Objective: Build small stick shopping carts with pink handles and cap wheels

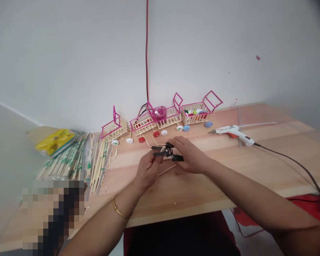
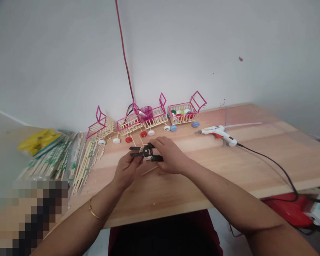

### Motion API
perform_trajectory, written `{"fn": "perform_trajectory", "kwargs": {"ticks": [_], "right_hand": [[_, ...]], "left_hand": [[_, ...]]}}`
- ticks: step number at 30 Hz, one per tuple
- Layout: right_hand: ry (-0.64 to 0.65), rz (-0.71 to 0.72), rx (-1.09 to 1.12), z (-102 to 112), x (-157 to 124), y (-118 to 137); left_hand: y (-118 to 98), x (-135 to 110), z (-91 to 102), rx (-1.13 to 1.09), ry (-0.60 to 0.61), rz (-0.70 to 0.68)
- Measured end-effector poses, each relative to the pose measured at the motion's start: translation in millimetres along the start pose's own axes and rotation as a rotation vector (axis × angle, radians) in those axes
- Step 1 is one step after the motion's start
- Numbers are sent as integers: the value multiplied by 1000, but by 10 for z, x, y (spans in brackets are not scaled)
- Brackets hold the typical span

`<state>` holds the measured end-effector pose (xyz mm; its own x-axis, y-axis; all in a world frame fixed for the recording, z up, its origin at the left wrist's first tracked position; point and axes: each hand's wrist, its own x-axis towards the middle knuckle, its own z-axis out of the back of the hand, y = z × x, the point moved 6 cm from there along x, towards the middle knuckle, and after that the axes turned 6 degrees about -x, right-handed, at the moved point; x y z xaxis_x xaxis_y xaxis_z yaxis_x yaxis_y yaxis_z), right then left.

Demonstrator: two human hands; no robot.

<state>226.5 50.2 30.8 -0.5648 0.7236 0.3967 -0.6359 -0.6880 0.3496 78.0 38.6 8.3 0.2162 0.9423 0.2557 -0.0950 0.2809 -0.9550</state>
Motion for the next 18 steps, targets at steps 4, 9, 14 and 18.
{"fn": "perform_trajectory", "kwargs": {"ticks": [4,9,14,18], "right_hand": [[-53,-48,-14,-20,-28,30],[-37,25,-41,-65,-28,17],[7,29,-84,-105,-5,-41],[63,-36,-82,-100,-6,-71]], "left_hand": [[-59,-7,9,63,-45,-8],[-106,-37,-35,123,-25,-38],[-55,-63,-58,123,-24,-6],[-16,-54,-71,18,-31,60]]}}
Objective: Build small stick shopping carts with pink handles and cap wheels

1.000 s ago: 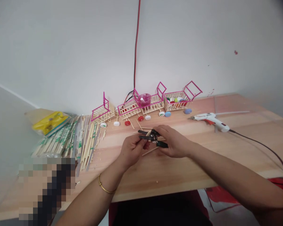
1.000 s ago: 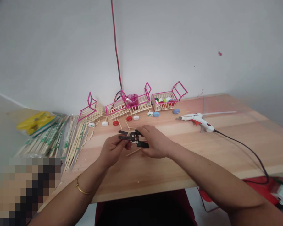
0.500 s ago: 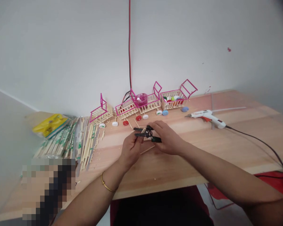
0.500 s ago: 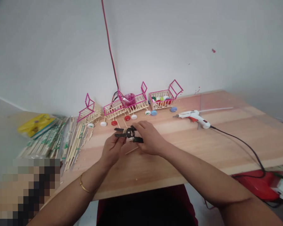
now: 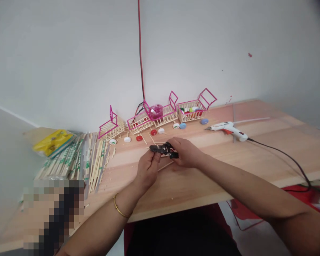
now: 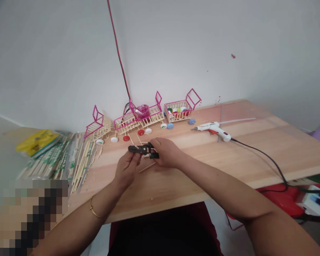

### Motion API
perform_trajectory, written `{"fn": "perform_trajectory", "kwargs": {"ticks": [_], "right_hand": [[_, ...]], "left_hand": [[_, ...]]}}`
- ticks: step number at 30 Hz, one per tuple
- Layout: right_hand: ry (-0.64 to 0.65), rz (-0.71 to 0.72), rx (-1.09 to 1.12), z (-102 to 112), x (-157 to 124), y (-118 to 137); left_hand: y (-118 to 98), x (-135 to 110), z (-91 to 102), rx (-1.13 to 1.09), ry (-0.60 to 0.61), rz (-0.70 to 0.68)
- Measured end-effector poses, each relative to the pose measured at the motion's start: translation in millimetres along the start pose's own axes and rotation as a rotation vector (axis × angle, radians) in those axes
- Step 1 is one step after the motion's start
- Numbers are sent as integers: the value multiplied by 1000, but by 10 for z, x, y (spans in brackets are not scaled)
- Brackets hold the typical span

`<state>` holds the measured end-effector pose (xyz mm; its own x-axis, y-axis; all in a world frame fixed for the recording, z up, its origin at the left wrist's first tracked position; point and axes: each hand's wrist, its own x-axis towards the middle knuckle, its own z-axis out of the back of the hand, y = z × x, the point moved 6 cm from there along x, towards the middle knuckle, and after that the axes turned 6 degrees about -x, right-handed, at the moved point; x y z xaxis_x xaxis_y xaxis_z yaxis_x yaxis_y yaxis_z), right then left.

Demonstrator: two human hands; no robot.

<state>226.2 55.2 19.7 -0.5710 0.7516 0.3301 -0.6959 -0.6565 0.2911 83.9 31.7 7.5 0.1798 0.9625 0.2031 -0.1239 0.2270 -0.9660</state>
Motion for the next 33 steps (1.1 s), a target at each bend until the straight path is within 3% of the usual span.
{"fn": "perform_trajectory", "kwargs": {"ticks": [4,7,11,14,17,21,24,33], "right_hand": [[-14,0,61,71,-4,0],[0,11,116,95,-12,0],[143,71,306,47,-45,56],[251,122,473,33,-72,136],[256,113,510,71,-76,162],[166,129,369,151,-75,142],[129,174,257,179,-86,132],[173,223,220,223,-107,182]], "left_hand": [[26,30,-41,-249,35,83],[45,40,-64,-430,133,174],[33,-10,-84,-607,359,341],[-4,-40,-72,-716,423,414],[-1,-31,-62,-717,396,419],[36,-18,-66,-670,373,414],[33,-23,-60,-592,395,410],[-61,-54,-56,-453,497,342]]}}
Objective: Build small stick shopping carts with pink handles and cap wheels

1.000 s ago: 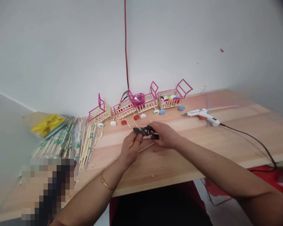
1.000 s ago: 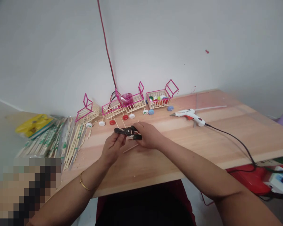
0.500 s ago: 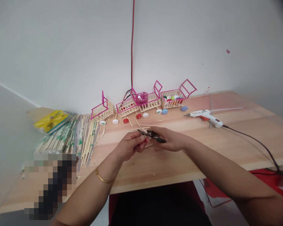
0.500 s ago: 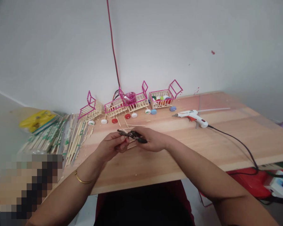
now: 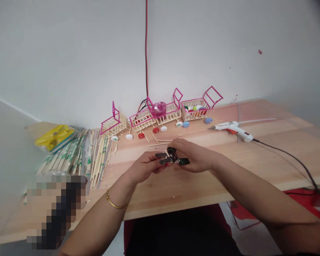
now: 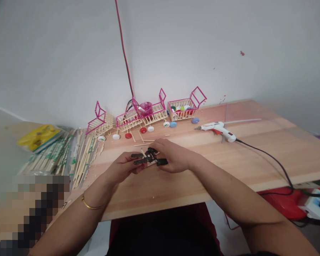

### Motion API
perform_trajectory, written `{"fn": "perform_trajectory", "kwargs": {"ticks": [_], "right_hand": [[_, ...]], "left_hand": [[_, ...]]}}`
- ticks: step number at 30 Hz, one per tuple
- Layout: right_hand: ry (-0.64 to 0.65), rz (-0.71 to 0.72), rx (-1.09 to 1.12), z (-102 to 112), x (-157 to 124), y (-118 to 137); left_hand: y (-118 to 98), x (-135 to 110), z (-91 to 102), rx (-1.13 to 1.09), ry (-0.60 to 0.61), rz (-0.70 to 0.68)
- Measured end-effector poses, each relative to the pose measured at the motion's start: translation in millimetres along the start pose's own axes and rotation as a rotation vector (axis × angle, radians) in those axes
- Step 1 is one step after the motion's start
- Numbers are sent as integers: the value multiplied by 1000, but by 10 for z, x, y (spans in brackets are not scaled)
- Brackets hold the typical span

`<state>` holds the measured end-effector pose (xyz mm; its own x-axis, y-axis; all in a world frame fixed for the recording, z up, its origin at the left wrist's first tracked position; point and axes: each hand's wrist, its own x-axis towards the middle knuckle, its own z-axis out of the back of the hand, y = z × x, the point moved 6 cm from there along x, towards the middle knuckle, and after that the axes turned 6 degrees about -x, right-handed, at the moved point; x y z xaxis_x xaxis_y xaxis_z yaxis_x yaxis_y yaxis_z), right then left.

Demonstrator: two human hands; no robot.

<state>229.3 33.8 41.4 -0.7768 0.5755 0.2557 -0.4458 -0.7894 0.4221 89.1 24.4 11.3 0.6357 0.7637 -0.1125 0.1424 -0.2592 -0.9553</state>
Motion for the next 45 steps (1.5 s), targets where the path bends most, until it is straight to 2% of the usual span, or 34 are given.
{"fn": "perform_trajectory", "kwargs": {"ticks": [8,12,15,20,23,27,30,32,35,39,42,45], "right_hand": [[-85,-81,-132,-14,-10,-51],[-200,-230,-78,175,-32,-214],[-214,-379,-213,345,-143,-433],[-109,-657,-501,453,-564,-845],[-129,-733,-537,438,-820,-962],[-163,-754,-536,371,-969,-987],[-212,-727,-534,312,-868,-843],[-211,-653,-477,216,-686,-637],[-53,-518,-232,-81,-343,-256],[104,-494,-280,-390,-50,86],[186,-449,-370,-468,38,98],[167,-543,-438,-282,41,-194]], "left_hand": [[-16,-20,24,2,-1,-35],[-35,-1,92,-105,-41,-41],[-75,52,227,-269,-157,-144],[-99,87,527,-408,-466,-274],[-85,72,623,-437,-573,-297],[-28,76,656,-421,-622,-301],[9,96,668,-388,-645,-323],[23,107,681,-368,-660,-342],[41,116,707,-344,-682,-347],[54,113,740,-339,-695,-339],[49,108,748,-332,-696,-336],[39,106,740,-316,-690,-334]]}}
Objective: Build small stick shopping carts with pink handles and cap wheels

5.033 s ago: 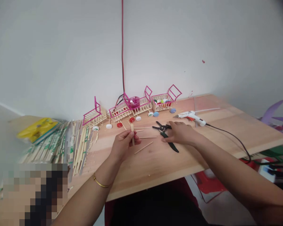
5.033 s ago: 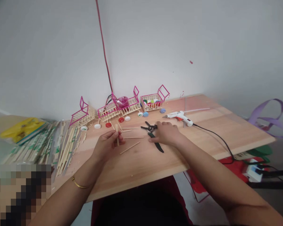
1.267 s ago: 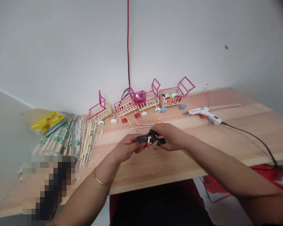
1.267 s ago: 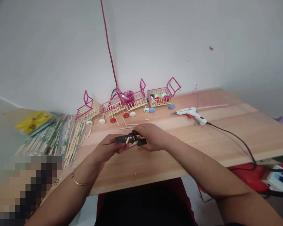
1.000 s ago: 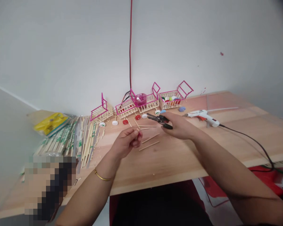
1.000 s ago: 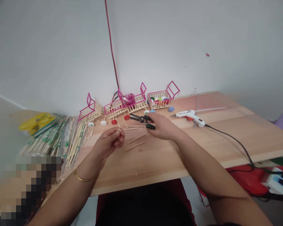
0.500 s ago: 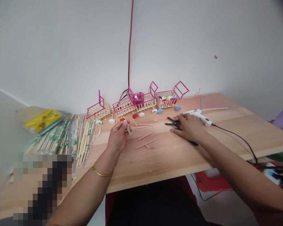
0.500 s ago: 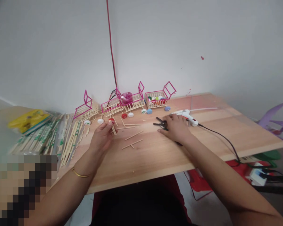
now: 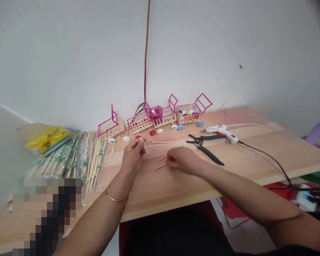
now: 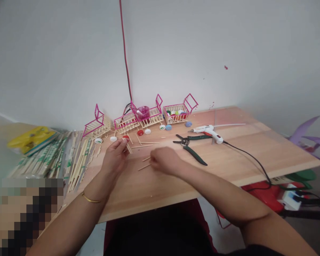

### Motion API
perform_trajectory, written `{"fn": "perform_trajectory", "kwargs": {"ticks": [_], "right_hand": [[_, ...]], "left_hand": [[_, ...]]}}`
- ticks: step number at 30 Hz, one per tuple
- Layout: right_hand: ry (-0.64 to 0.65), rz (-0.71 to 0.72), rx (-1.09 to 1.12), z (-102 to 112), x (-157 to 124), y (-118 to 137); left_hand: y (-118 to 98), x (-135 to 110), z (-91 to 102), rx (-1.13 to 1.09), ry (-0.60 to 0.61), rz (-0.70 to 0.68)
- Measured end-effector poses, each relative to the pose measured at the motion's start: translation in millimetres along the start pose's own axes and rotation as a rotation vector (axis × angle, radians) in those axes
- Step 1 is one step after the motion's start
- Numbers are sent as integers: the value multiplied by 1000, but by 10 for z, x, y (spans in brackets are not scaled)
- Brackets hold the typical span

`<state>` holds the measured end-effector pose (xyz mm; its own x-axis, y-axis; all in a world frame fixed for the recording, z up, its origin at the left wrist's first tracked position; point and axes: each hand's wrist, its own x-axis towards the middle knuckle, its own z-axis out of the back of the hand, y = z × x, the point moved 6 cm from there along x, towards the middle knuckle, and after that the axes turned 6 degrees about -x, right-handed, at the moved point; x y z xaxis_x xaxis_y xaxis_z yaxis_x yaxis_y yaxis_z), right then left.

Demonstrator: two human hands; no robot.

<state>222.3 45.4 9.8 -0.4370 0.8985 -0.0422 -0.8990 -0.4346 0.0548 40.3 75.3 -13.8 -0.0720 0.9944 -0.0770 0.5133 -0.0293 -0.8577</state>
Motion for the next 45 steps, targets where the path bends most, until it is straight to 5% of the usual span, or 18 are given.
{"fn": "perform_trajectory", "kwargs": {"ticks": [6,17,19,23,25,28,32,34,41,45], "right_hand": [[-57,-173,-79,96,398,-700],[-17,-161,3,-79,599,-779],[-41,-156,57,-52,570,-800],[-125,-156,192,72,459,-841],[-177,-164,238,193,386,-898],[-372,-236,335,511,231,-1097],[-900,-408,704,958,-107,-1453],[-983,-414,858,1002,-175,-1482],[-666,-204,1076,663,-23,-941],[-688,-154,1123,731,-70,-816]], "left_hand": [[5,-7,-2,23,2,2],[-51,-15,-49,157,103,-49],[-95,-93,-187,318,262,-111],[-5,-398,-544,964,773,-434],[129,-463,-575,1193,861,-466],[246,-467,-550,1360,876,-440],[226,-455,-538,1381,872,-407],[195,-452,-542,1369,866,-385],[104,-407,-526,1279,784,-367],[114,-403,-519,1255,819,-392]]}}
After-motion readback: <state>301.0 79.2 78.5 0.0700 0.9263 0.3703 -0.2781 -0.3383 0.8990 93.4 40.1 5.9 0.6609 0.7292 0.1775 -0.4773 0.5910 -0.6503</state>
